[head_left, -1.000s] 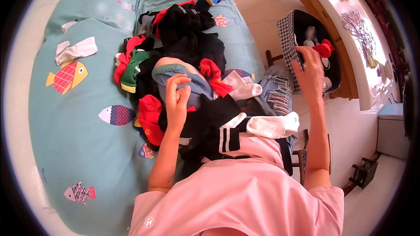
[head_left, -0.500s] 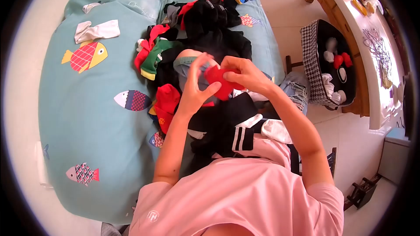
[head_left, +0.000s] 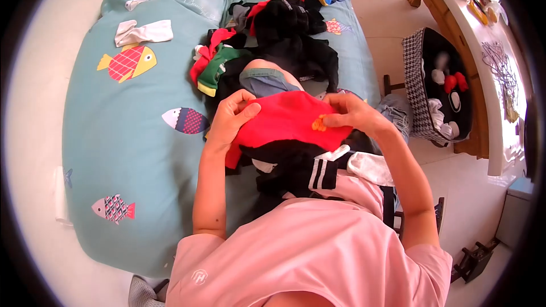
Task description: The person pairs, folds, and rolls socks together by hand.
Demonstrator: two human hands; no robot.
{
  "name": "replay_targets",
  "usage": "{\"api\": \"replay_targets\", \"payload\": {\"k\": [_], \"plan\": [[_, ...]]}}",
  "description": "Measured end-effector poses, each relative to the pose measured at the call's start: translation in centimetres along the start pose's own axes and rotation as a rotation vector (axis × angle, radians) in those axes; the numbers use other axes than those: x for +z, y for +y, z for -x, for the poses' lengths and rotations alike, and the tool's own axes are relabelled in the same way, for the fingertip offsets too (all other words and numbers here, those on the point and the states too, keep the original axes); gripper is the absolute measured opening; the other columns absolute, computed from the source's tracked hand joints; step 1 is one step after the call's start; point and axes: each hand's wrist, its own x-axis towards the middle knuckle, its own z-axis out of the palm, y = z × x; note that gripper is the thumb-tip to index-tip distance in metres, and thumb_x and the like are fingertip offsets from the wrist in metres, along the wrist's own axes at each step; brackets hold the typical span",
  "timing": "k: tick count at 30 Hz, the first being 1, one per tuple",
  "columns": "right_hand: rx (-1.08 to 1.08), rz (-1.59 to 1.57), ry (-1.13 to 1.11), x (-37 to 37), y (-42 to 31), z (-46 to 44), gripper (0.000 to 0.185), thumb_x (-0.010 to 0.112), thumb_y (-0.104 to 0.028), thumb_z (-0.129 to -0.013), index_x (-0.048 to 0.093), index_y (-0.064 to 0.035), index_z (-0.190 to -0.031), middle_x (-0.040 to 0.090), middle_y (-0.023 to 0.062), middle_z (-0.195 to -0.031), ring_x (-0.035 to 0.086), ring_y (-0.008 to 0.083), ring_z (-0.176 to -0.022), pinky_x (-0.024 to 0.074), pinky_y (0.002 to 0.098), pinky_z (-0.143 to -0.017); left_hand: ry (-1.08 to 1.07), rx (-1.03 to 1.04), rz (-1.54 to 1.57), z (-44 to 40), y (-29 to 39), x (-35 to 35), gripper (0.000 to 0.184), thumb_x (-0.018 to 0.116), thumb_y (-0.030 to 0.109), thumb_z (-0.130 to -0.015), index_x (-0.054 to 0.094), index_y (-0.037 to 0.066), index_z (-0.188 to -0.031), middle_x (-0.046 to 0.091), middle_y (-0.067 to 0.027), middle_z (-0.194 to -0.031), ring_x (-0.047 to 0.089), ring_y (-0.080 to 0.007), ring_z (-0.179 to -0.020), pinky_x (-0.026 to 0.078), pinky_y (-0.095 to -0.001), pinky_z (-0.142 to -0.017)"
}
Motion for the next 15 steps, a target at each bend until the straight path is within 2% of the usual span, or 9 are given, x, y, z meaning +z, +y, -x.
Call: {"api": "replay_targets", "payload": {"k": [1, 4, 5, 8, 9, 10, 12, 13, 15], "plan": [[-0.025, 0.014, 0.108, 0.3, -0.5, 0.1, 0.023, 0.066, -0.015, -0.08, 0.056, -0.001, -0.095, 0.06, 0.0005, -0.086, 0.055, 0.0049, -0.08, 0.0433, 0.0187, -0.071, 0.02, -0.005, -0.034, 0.1, 0.2, -0.3, 0.014, 0.065, 0.011, -0.082, 0.054, 0.004, -0.086, 0.056, 0.0036, -0.08, 0.047, -0.0003, -0.069, 0.037, -0.0168, -0.059], [-0.1, -0.031, 0.238, 0.2, -0.5, -0.3, 0.019, 0.063, -0.016, -0.083, 0.057, -0.0004, -0.091, 0.061, 0.0014, -0.083, 0.054, 0.0051, -0.079, 0.0433, 0.0197, -0.069, 0.032, -0.081, -0.056, 1.1, 2.0, -0.8, 0.015, 0.065, 0.009, -0.082, 0.053, 0.002, -0.085, 0.058, 0.0014, -0.087, 0.049, -0.0014, -0.071, 0.041, -0.0189, -0.063], [-0.099, -0.062, 0.285, 0.2, -0.4, -0.5, 0.014, 0.065, -0.012, -0.079, 0.058, -0.0031, -0.087, 0.06, 0.0018, -0.083, 0.057, 0.0099, -0.078, 0.0448, 0.0212, -0.068, 0.057, -0.105, -0.081, 1.5, 2.1, -1.3, 0.01, 0.062, -0.003, -0.078, 0.054, 0.002, -0.081, 0.059, -0.0021, -0.091, 0.054, -0.009, -0.077, 0.044, -0.0238, -0.069], [-0.53, 0.632, 0.477, 0.6, 0.2, -0.4, 0.018, 0.07, -0.007, -0.069, 0.06, -0.0065, -0.084, 0.059, 0.0044, -0.087, 0.058, 0.0179, -0.079, 0.0473, 0.0256, -0.068, 0.107, 0.489, -0.787, 2.1, 0.7, -2.8, 0.016, 0.056, -0.01, -0.069, 0.055, 0.004, -0.078, 0.058, -0.0048, -0.09, 0.054, -0.0197, -0.087, 0.044, -0.0298, -0.076], [-0.721, 0.947, 0.465, -0.1, 1.2, -0.7, 0.022, 0.071, -0.005, -0.061, 0.061, -0.008, -0.08, 0.056, 0.0079, -0.092, 0.056, 0.0252, -0.083, 0.0478, 0.0325, -0.073, 0.068, 0.514, -0.954, 2.5, 0.9, -2.2, 0.02, 0.053, -0.01, -0.062, 0.056, 0.005, -0.075, 0.057, -0.0061, -0.091, 0.051, -0.0277, -0.095, 0.042, -0.0349, -0.083], [-0.701, 0.983, 0.412, -0.3, 2.1, -0.6, 0.021, 0.07, -0.004, -0.062, 0.061, -0.0075, -0.08, 0.056, 0.0083, -0.094, 0.055, 0.0256, -0.085, 0.0471, 0.0337, -0.075, 0.008, 0.493, -1.009, 2.8, -0.2, -2.2, 0.017, 0.055, -0.008, -0.065, 0.056, 0.004, -0.076, 0.058, -0.0044, -0.094, 0.05, -0.0267, -0.098, 0.041, -0.0361, -0.086], [-0.655, 1.052, 0.312, -0.4, 4.0, 0.3, 0.018, 0.069, -0.004, -0.063, 0.061, -0.0063, -0.079, 0.057, 0.009, -0.096, 0.054, 0.0264, -0.088, 0.0457, 0.036, -0.079, -0.1, 0.281, -0.943, 4.2, -2.7, -2.9, 0.016, 0.055, -0.005, -0.067, 0.057, 0.003, -0.08, 0.057, -0.0056, -0.098, 0.048, -0.0269, -0.104, 0.038, -0.036, -0.09], [-0.588, 1.04, 0.319, -0.3, 5.2, 1.0, 0.014, 0.067, -0.005, -0.066, 0.061, -0.0046, -0.079, 0.058, 0.01, -0.095, 0.054, 0.0283, -0.09, 0.0439, 0.0369, -0.082, -0.046, 0.32, -1.004, 4.8, -3.2, -3.3, 0.013, 0.056, -0.002, -0.072, 0.057, 0.002, -0.084, 0.058, -0.0061, -0.1, 0.051, -0.0251, -0.103, 0.038, -0.0345, -0.091], [-0.542, 0.896, 0.405, -0.2, 6.0, 0.8, 0.012, 0.065, -0.005, -0.068, 0.061, -0.0042, -0.079, 0.058, 0.0103, -0.095, 0.054, 0.0287, -0.09, 0.0443, 0.0367, -0.081, 0.155, 0.323, -0.806, 5.1, -3.7, -3.9, 0.011, 0.055, -0.002, -0.075, 0.057, 0.002, -0.084, 0.059, -0.0073, -0.098, 0.054, -0.0233, -0.098, 0.041, -0.0333, -0.088]]}}
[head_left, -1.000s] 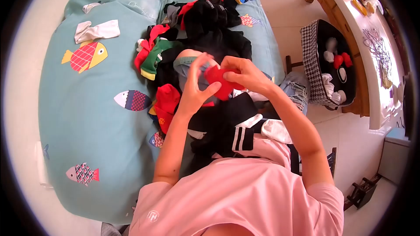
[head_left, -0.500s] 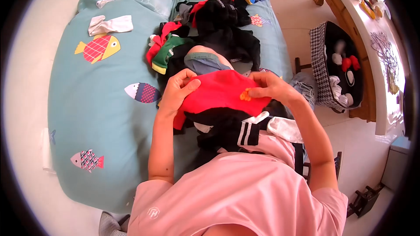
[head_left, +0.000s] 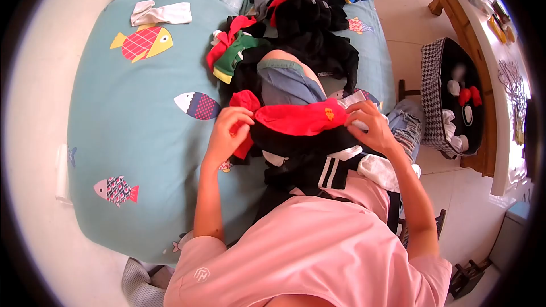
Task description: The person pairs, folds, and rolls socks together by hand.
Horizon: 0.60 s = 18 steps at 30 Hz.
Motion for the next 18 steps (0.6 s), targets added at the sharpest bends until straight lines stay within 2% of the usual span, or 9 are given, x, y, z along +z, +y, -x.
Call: {"api": "replay_targets", "payload": {"k": [2, 5, 6, 9, 10, 11, 15, 16, 18], "plan": [[0.056, -0.049, 0.058, 0.3, -0.2, -0.4, 0.009, 0.063, -0.004, -0.071, 0.061, -0.0033, -0.079, 0.059, 0.0111, -0.095, 0.055, 0.0295, -0.09, 0.0448, 0.0366, -0.08, 0.169, -0.164, 0.243, 0.2, -0.7, 0.7, 0.01, 0.051, -0.002, -0.081, 0.058, 0.001, -0.088, 0.06, -0.0093, -0.095, 0.058, -0.0184, -0.091, 0.044, -0.0296, -0.082], [-0.011, -0.079, 0.128, 1.7, -1.8, -2.3, 0.01, 0.062, -0.003, -0.071, 0.061, -0.0036, -0.082, 0.058, 0.011, -0.093, 0.055, 0.0296, -0.089, 0.0453, 0.0362, -0.078, 0.28, -0.218, 0.247, -1.0, -1.1, 3.6, 0.012, 0.051, -0.003, -0.082, 0.059, 0.001, -0.09, 0.06, -0.0085, -0.094, 0.058, -0.0161, -0.089, 0.045, -0.0277, -0.079], [-0.058, -0.091, 0.11, 2.8, -1.6, -2.5, 0.015, 0.062, -0.003, -0.071, 0.06, -0.0046, -0.086, 0.058, 0.0109, -0.09, 0.055, 0.0296, -0.088, 0.0456, 0.0363, -0.077, 0.27, -0.193, 0.116, -1.6, -0.4, 4.3, 0.013, 0.054, -0.002, -0.08, 0.059, 0.001, -0.092, 0.06, -0.008, -0.094, 0.058, -0.0171, -0.086, 0.045, -0.0267, -0.078], [-0.083, -0.093, -0.05, 5.2, -1.9, -1.7, 0.018, 0.063, -0.004, -0.07, 0.061, -0.0061, -0.088, 0.056, 0.0094, -0.093, 0.054, 0.0288, -0.089, 0.0456, 0.0364, -0.077, 0.056, -0.042, -0.18, -0.6, -1.8, 6.3, 0.036, 0.067, 0.008, -0.073, 0.056, 0.005, -0.108, 0.054, -0.0086, -0.109, 0.051, -0.0243, -0.104, 0.039, -0.0335, -0.091], [-0.064, -0.06, -0.062, 5.8, -2.0, -0.9, 0.019, 0.064, -0.004, -0.07, 0.062, -0.0073, -0.089, 0.055, 0.0078, -0.097, 0.053, 0.0277, -0.092, 0.0455, 0.0361, -0.078, 0.014, -0.131, -0.06, 0.5, -3.1, 7.0, 0.052, 0.071, 0.012, -0.069, 0.05, 0.008, -0.117, 0.047, -0.0111, -0.119, 0.041, -0.0291, -0.114, 0.034, -0.0385, -0.097], [-0.071, -0.058, -0.048, 6.1, -2.0, -0.4, 0.02, 0.064, -0.005, -0.07, 0.062, -0.0076, -0.089, 0.054, 0.0075, -0.098, 0.052, 0.0276, -0.093, 0.0455, 0.036, -0.078, 0.029, -0.146, -0.035, 1.5, -4.5, 7.6, 0.059, 0.072, 0.013, -0.068, 0.046, 0.007, -0.12, 0.044, -0.0126, -0.122, 0.039, -0.0317, -0.116, 0.032, -0.0402, -0.099], [-0.041, -0.082, -0.049, 5.8, -1.8, -0.3, 0.017, 0.064, -0.006, -0.071, 0.064, -0.0083, -0.088, 0.055, 0.0059, -0.098, 0.053, 0.0257, -0.094, 0.0454, 0.0351, -0.08, 0.028, -0.227, 0.123, 2.1, -4.8, 7.8, 0.057, 0.071, 0.019, -0.072, 0.044, 0.004, -0.12, 0.045, -0.0133, -0.12, 0.04, -0.0302, -0.117, 0.031, -0.0375, -0.099], [-0.03, -0.109, -0.079, 5.5, -1.4, -0.7, 0.016, 0.064, -0.007, -0.071, 0.064, -0.0083, -0.087, 0.055, 0.0056, -0.098, 0.053, 0.0253, -0.094, 0.0456, 0.0349, -0.08, 0.037, -0.38, 0.278, 1.9, -5.3, 7.7, 0.049, 0.068, 0.023, -0.076, 0.048, 0.002, -0.115, 0.046, -0.0125, -0.119, 0.042, -0.0264, -0.115, 0.031, -0.0339, -0.099], [-0.056, -0.12, -0.115, 5.0, -1.1, -1.4, 0.01, 0.063, -0.008, -0.073, 0.065, -0.0084, -0.083, 0.056, 0.0047, -0.094, 0.054, 0.0241, -0.091, 0.0462, 0.0342, -0.078, 0.105, -0.527, 0.425, 1.1, -5.5, 7.4, 0.035, 0.064, 0.023, -0.081, 0.054, 0.0, -0.105, 0.055, -0.0068, -0.102, 0.051, -0.019, -0.101, 0.037, -0.0286, -0.091]]}}
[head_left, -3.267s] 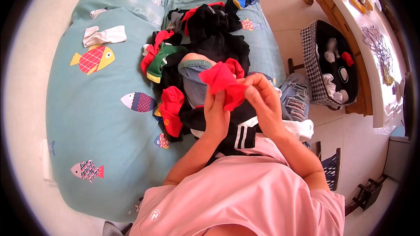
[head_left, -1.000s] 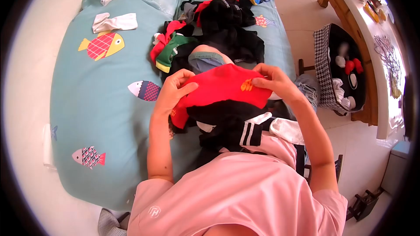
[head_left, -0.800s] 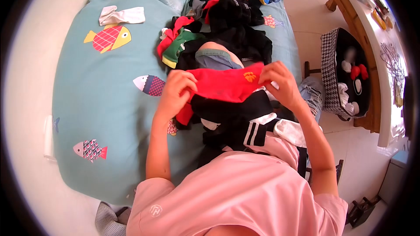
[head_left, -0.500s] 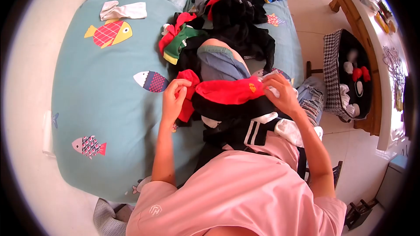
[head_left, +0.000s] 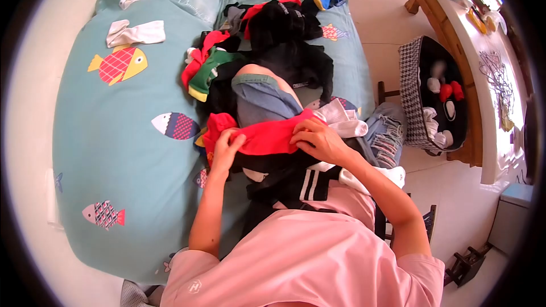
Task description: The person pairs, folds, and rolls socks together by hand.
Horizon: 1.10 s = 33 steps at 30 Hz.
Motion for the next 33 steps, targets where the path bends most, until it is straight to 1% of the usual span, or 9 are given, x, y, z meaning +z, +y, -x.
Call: {"api": "replay_targets", "payload": {"k": [7, 12, 15, 18, 21, 25, 29, 31, 33], "plan": [[-0.025, -0.031, -0.237, -1.1, 0.1, -2.0, 0.005, 0.06, -0.011, -0.077, 0.063, -0.0091, -0.081, 0.056, 0.0054, -0.091, 0.056, 0.0245, -0.088, 0.046, 0.0335, -0.076, -0.165, -0.261, 1.003, -1.7, 2.1, -0.8, 0.014, 0.053, 0.019, -0.091, 0.06, 0.008, -0.091, 0.064, -0.0017, -0.09, 0.062, -0.0115, -0.079, 0.051, -0.0253, -0.073], [0.131, -0.196, -0.373, -4.4, 2.5, -8.2, 0.011, 0.059, -0.015, -0.077, 0.066, -0.0067, -0.079, 0.062, 0.0108, -0.072, 0.059, 0.0265, -0.067, 0.0477, 0.0342, -0.066, -0.051, -0.307, 0.967, -2.0, -1.1, 1.7, 0.016, 0.052, 0.02, -0.091, 0.059, 0.007, -0.096, 0.064, -0.0039, -0.096, 0.061, -0.0141, -0.09, 0.046, -0.0286, -0.082], [0.13, 0.016, 0.037, -6.6, 5.9, -16.7, 0.013, 0.059, -0.014, -0.074, 0.064, -0.0046, -0.082, 0.061, 0.0112, -0.079, 0.059, 0.0267, -0.076, 0.0473, 0.0354, -0.067, -0.015, -0.274, 0.933, -2.0, -1.2, 2.3, 0.022, 0.05, 0.027, -0.091, 0.059, 0.007, -0.095, 0.063, -0.0046, -0.097, 0.06, -0.0158, -0.092, 0.047, -0.0303, -0.082], [0.018, 0.46, 0.158, -8.2, 12.6, -25.3, 0.043, 0.064, -0.021, -0.075, 0.051, -0.0093, -0.114, 0.056, 0.0128, -0.108, 0.05, 0.0298, -0.105, 0.0406, 0.0385, -0.089, 0.145, -0.266, 0.884, -2.0, -1.6, 3.0, 0.021, 0.054, 0.028, -0.089, 0.059, 0.008, -0.089, 0.061, -0.0005, -0.09, 0.058, -0.0119, -0.083, 0.045, -0.0264, -0.077], [0.381, 0.601, 0.179, -7.6, 18.1, -29.6, 0.057, 0.069, -0.034, -0.066, 0.052, -0.0108, -0.115, 0.055, 0.0147, -0.108, 0.051, 0.0329, -0.105, 0.042, 0.0402, -0.089, 0.262, -0.283, 0.884, -2.2, -1.5, 3.5, 0.019, 0.056, 0.027, -0.088, 0.058, 0.009, -0.082, 0.057, 0.0032, -0.08, 0.054, -0.0081, -0.075, 0.042, -0.0233, -0.071], [-0.045, 0.35, -0.515, -1.4, 17.7, -26.3, 0.056, 0.067, -0.027, -0.065, 0.054, -0.0111, -0.117, 0.06, 0.017, -0.104, 0.058, 0.0341, -0.097, 0.0444, 0.0413, -0.087, 0.31, -0.332, 0.906, -2.6, -2.8, 3.6, 0.02, 0.057, 0.025, -0.088, 0.057, 0.009, -0.076, 0.054, 0.0052, -0.074, 0.05, -0.005, -0.068, 0.038, -0.0209, -0.063], [0.037, 0.245, -0.771, -5.1, 10.1, -29.0, 0.039, 0.061, -0.032, -0.07, 0.063, -0.0082, -0.101, 0.064, 0.0136, -0.093, 0.06, 0.0318, -0.09, 0.0483, 0.0401, -0.079, 0.32, -0.365, 0.888, -3.2, -2.7, 3.5, 0.019, 0.057, 0.024, -0.088, 0.055, 0.01, -0.074, 0.053, 0.0054, -0.073, 0.049, -0.0049, -0.067, 0.038, -0.0215, -0.061], [0.153, 0.402, -0.385, -5.9, 12.2, -33.0, 0.022, 0.056, -0.027, -0.077, 0.066, -0.0115, -0.089, 0.062, 0.0144, -0.092, 0.06, 0.0311, -0.083, 0.05, 0.0354, -0.067, 0.33, -0.358, 0.88, -3.4, -2.6, 3.4, 0.019, 0.058, 0.024, -0.087, 0.055, 0.011, -0.074, 0.052, 0.0054, -0.072, 0.049, -0.0051, -0.066, 0.037, -0.022, -0.061], [-0.159, 0.626, 0.063, -5.8, 15.8, -35.2, 0.02, 0.054, -0.025, -0.078, 0.066, -0.0103, -0.082, 0.061, 0.013, -0.096, 0.055, 0.0284, -0.094, 0.0443, 0.0423, -0.08, 0.38, -0.369, 0.878, -3.7, -1.6, 3.6, 0.019, 0.058, 0.024, -0.087, 0.055, 0.011, -0.073, 0.051, 0.0054, -0.071, 0.048, -0.0052, -0.065, 0.037, -0.0223, -0.06]]}}
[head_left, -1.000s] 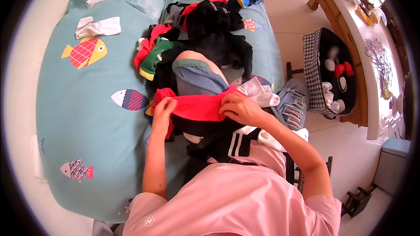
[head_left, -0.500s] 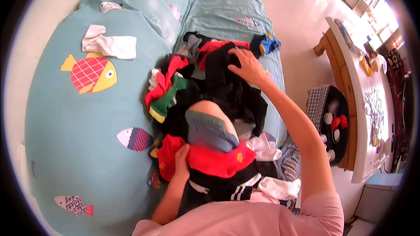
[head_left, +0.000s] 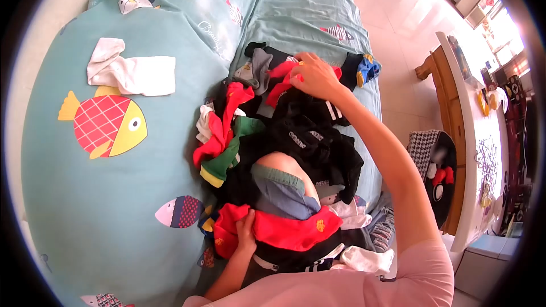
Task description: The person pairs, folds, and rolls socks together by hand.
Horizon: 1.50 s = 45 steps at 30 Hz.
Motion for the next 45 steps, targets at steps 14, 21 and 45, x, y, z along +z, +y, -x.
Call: {"api": "replay_targets", "payload": {"k": [14, 21, 45], "plan": [[0.612, -1.446, -0.035, -14.9, -13.3, 9.2, 0.036, 0.055, -0.006, -0.083, 0.048, -0.0012, -0.117, 0.057, 0.0049, -0.105, 0.054, 0.0118, -0.098, 0.0408, 0.0253, -0.089, -0.324, 0.283, -0.655, -0.5, 2.4, -1.8, 0.022, 0.058, 0.025, -0.087, 0.058, 0.003, -0.089, 0.06, -0.0014, -0.084, 0.055, -0.0117, -0.081, 0.043, -0.0278, -0.074], [0.852, -2.263, -0.139, -13.3, -21.1, 18.7, 0.031, 0.047, 0.007, -0.062, 0.056, -0.0011, -0.091, 0.061, 0.0047, -0.089, 0.059, 0.0132, -0.084, 0.046, 0.0249, -0.079, -0.776, 0.349, -0.52, 8.2, 9.4, 3.5, 0.035, 0.064, 0.017, -0.081, 0.053, 0.002, -0.111, 0.058, -0.0047, -0.111, 0.052, -0.0153, -0.103, 0.04, -0.0306, -0.09], [0.923, -1.363, -0.703, -14.6, -21.8, 39.4, 0.045, 0.062, -0.002, -0.078, 0.043, 0.0002, -0.119, 0.06, 0.0082, -0.098, 0.056, 0.0126, -0.091, 0.0433, 0.0281, -0.083, -0.935, 0.148, -1.526, 10.6, 6.2, -0.4, 0.045, 0.072, 0.026, -0.072, 0.052, 0.005, -0.107, 0.061, -0.0087, -0.09, 0.058, -0.0152, -0.086, 0.044, -0.0284, -0.075]]}}
